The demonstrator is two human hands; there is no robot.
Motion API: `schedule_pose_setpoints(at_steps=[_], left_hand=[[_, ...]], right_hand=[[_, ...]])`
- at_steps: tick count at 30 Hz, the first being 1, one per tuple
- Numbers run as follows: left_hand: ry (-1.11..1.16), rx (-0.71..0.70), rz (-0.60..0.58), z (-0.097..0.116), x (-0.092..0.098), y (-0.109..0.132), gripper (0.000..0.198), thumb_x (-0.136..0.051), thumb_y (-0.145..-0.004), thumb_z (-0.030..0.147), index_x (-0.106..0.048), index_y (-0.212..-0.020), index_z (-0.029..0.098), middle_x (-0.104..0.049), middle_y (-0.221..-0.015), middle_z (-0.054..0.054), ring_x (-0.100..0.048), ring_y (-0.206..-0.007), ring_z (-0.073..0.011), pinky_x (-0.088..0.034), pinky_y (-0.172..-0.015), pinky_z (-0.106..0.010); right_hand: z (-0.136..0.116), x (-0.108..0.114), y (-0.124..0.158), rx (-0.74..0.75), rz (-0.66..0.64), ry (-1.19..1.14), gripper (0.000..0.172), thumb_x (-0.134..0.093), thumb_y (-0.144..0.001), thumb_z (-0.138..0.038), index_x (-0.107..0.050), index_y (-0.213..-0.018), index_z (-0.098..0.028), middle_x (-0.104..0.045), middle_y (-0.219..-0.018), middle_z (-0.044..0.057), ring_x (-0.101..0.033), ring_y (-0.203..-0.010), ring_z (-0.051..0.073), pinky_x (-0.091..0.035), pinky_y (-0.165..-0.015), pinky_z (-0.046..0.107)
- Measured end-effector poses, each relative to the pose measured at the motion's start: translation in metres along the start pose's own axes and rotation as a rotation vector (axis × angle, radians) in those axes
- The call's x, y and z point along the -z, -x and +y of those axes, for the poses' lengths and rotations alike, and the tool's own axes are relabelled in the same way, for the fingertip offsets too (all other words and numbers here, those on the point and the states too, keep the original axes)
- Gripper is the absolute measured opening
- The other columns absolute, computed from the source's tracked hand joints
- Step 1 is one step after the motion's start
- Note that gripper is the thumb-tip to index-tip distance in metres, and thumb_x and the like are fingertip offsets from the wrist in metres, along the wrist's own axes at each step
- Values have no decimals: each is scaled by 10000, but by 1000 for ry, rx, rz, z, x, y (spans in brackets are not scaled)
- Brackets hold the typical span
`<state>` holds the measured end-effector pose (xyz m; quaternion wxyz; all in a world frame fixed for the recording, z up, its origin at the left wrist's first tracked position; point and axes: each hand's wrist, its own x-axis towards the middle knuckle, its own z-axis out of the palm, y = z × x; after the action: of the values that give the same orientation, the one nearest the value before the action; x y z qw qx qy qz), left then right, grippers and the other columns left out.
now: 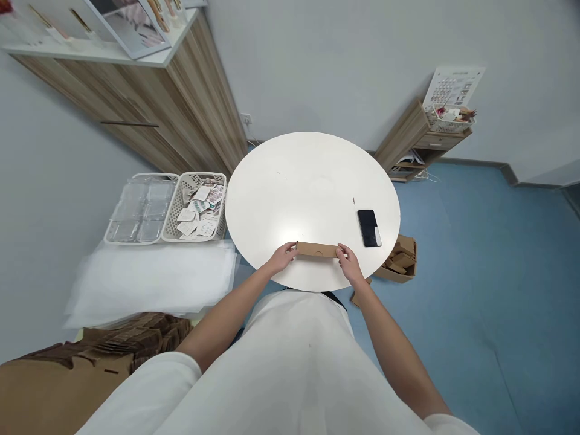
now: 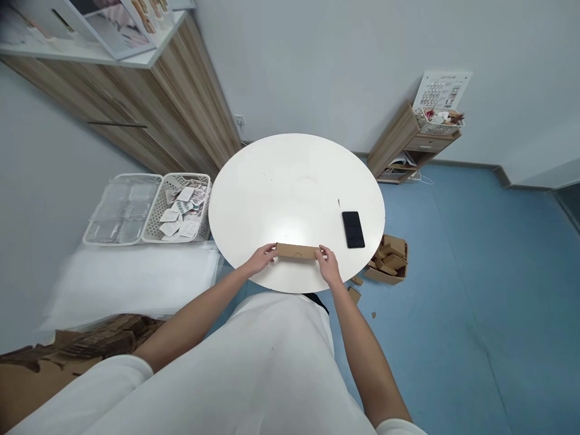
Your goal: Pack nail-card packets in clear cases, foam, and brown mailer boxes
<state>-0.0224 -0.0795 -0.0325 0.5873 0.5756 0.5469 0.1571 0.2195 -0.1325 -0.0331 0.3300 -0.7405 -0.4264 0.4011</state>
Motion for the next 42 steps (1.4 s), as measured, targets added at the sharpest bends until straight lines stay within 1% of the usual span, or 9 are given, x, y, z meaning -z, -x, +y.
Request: schedule_pose_setpoints(at_steps=[7,11,17,22,26,32,35,37,42], left_hand=[[-84,-152,22,3,-8,8,365,-387,-822,362,-524,-1106,178,-583,-911,-52,-540,-793,-161,-436,-718,-280],[-21,-122,89,-8,-18,11,399,-421,-797,288,-456,-1182,192,-536,-1068,-66,-531,-900,-171,-435,-772,-287],[55,-77,102,-26,-46,13,526,-499,-722,187,-382,-1235,202,-463,-1228,-81,-511,-1017,-188,-441,-785,-285],[28,-70,94,-21,-58,10,514,-561,-712,266,-411,-1197,190,-495,-1188,-85,-533,-962,-183,-448,-756,-275],[-89,-7,153,-15,-62,4,551,-599,-687,370,-429,-1168,161,-520,-1118,-99,-539,-926,-199,-442,-743,-288],[-238,12,216,-7,-70,-2,516,-591,-687,337,-438,-1147,161,-524,-1049,-86,-530,-881,-186,-434,-731,-291],[-267,3,218,5,-85,-3,511,-592,-680,330,-443,-1140,164,-524,-1035,-79,-528,-850,-170,-438,-715,-281],[-286,-17,184,17,-102,-3,518,-591,-680,364,-449,-1133,158,-529,-1019,-79,-530,-836,-169,-441,-705,-281],[-369,-43,-48,69,-166,-16,608,-550,-695,493,-428,-1184,153,-556,-970,-73,-552,-699,-156,-445,-649,-301]], right_hand=[[-1,-7,11,-75,-62,-59,570,-366,-785,-519,-367,-1275,-228,-481,-1208,88,-552,-888,181,-452,-731,322],[1,-4,26,-69,-58,-62,516,-392,-782,-451,-383,-1248,-229,-461,-1239,74,-511,-1008,195,-445,-796,327],[8,5,45,-81,-31,-12,507,-433,-701,-279,-401,-1203,-208,-435,-1269,87,-541,-980,201,-438,-809,330],[12,6,35,-129,24,31,544,-491,-698,-351,-373,-1208,-203,-448,-1250,107,-502,-1046,210,-441,-804,308],[22,3,22,-180,31,134,617,-526,-681,-421,-347,-1228,-197,-507,-1158,107,-539,-925,191,-450,-757,305],[41,1,14,-163,11,88,594,-583,-630,-397,-407,-1158,-190,-535,-1050,69,-538,-738,143,-453,-680,298],[51,16,18,-150,27,18,582,-577,-637,-417,-410,-1145,-187,-532,-1047,67,-531,-726,138,-454,-658,287],[61,37,22,-175,61,-4,561,-551,-661,-451,-421,-1132,-176,-539,-1029,73,-530,-737,146,-452,-662,290],[96,119,29,-276,143,33,529,-448,-732,-516,-452,-1135,-172,-557,-1014,87,-542,-798,182,-437,-697,312]])
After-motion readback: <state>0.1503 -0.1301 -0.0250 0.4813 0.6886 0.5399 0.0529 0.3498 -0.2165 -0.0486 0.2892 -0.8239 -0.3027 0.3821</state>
